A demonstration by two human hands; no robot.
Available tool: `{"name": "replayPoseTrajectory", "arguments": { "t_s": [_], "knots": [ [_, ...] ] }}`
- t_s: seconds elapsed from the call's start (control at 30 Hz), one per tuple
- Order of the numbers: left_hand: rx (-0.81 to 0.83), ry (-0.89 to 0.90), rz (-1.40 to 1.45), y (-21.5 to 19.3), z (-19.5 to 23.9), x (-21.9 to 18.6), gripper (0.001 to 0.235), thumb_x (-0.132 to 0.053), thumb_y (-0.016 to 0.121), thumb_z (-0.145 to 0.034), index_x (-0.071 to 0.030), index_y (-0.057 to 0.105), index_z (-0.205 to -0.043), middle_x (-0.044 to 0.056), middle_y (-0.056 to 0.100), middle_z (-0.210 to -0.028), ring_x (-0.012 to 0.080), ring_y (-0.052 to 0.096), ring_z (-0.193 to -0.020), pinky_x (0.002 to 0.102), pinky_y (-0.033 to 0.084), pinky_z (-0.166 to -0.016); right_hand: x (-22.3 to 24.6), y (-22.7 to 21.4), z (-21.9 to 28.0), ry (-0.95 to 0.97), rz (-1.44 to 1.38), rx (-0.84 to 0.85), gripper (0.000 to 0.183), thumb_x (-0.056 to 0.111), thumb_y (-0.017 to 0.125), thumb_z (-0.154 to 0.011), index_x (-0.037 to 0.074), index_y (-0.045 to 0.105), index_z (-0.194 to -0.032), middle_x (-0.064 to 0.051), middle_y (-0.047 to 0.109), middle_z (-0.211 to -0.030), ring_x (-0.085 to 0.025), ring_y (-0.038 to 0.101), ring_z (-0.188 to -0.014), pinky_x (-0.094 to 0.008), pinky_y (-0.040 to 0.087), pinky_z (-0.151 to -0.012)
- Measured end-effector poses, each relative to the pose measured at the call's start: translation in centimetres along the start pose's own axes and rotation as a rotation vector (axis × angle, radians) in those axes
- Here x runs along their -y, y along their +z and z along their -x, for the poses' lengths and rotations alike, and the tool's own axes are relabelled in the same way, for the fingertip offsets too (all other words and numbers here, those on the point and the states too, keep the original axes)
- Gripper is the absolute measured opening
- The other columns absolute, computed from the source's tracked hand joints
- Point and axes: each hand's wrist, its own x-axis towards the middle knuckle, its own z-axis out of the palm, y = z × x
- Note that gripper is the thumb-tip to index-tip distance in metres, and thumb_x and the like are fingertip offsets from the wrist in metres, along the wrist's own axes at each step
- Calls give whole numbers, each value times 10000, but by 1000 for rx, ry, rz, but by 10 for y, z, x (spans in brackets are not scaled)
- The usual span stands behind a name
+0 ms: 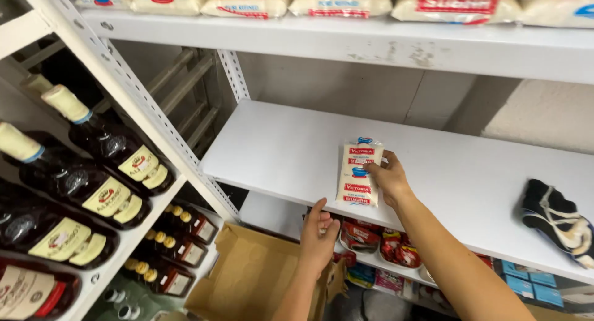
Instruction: Wiping bags of sugar with a cloth and stacking them onto a metal shelf.
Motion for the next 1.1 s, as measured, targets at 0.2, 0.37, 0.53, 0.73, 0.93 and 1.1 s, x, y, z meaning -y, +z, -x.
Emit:
{"name": "replayPoseTrajectory", "arguments": {
  "t_s": [0.2, 0.37, 0.53, 0.73, 0.93, 1.1],
  "knots": [
    [-11, 68, -146, -32, -15, -6, 556, -133, 683, -911, -193, 536, -1444, 68, 577, -1207, 153, 626, -1042, 327, 566, -819, -5, 21, -39, 27, 123, -17, 652, 40, 670, -863, -21, 402, -1455, -251, 662, -1213, -323, 724, -1022, -441, 643, -858],
    [-57, 333, -304, -48, -39, -15, 491, -64, 659, -917, -126, 580, -1397, 131, 534, -1272, 247, 598, -1138, 366, 559, -874, 14, 18, -28, 15, 875, -70, 696, 243, 741, -897, 19, 448, -1487, -208, 628, -1306, -377, 542, -1295, -452, 468, -1114],
    [-170, 599, -491, -54, -72, -24, 429, -32, 632, -918, -112, 624, -1339, 201, 491, -1325, 379, 507, -1243, 436, 549, -930, -14, 26, -9, -422, 1329, -180, 825, 226, 674, -817, 1, 348, -1541, -237, 341, -1574, -418, 230, -1471, -534, 303, -1180],
    [-237, 619, -815, -67, -128, -22, 402, -191, 614, -951, -92, 603, -1341, 246, 424, -1470, 463, 236, -1485, 583, 276, -1163, -43, 40, 8, -542, 1498, 9, 781, 544, 356, -1019, 35, 174, -1582, -223, 80, -1650, -383, 0, -1552, -516, 124, -1227],
    [-276, 414, -976, -110, -159, -14, 543, -361, 409, -1040, -81, 436, -1506, 275, 200, -1613, 433, 31, -1538, 572, 109, -1205, -30, 49, 33, -304, 1484, 126, 878, 592, 367, -947, 210, 41, -1668, -161, -80, -1745, -408, -93, -1538, -528, 269, -1160],
    [-321, 235, -1065, -140, -172, 4, 638, -413, 336, -1039, -45, 265, -1555, 329, 84, -1663, 432, -22, -1513, 526, 57, -1192, -33, 88, 25, -236, 1488, 183, 867, 568, 433, -964, 221, 53, -1662, -178, -94, -1697, -460, -160, -1541, -551, 302, -1143]
  ]
}}
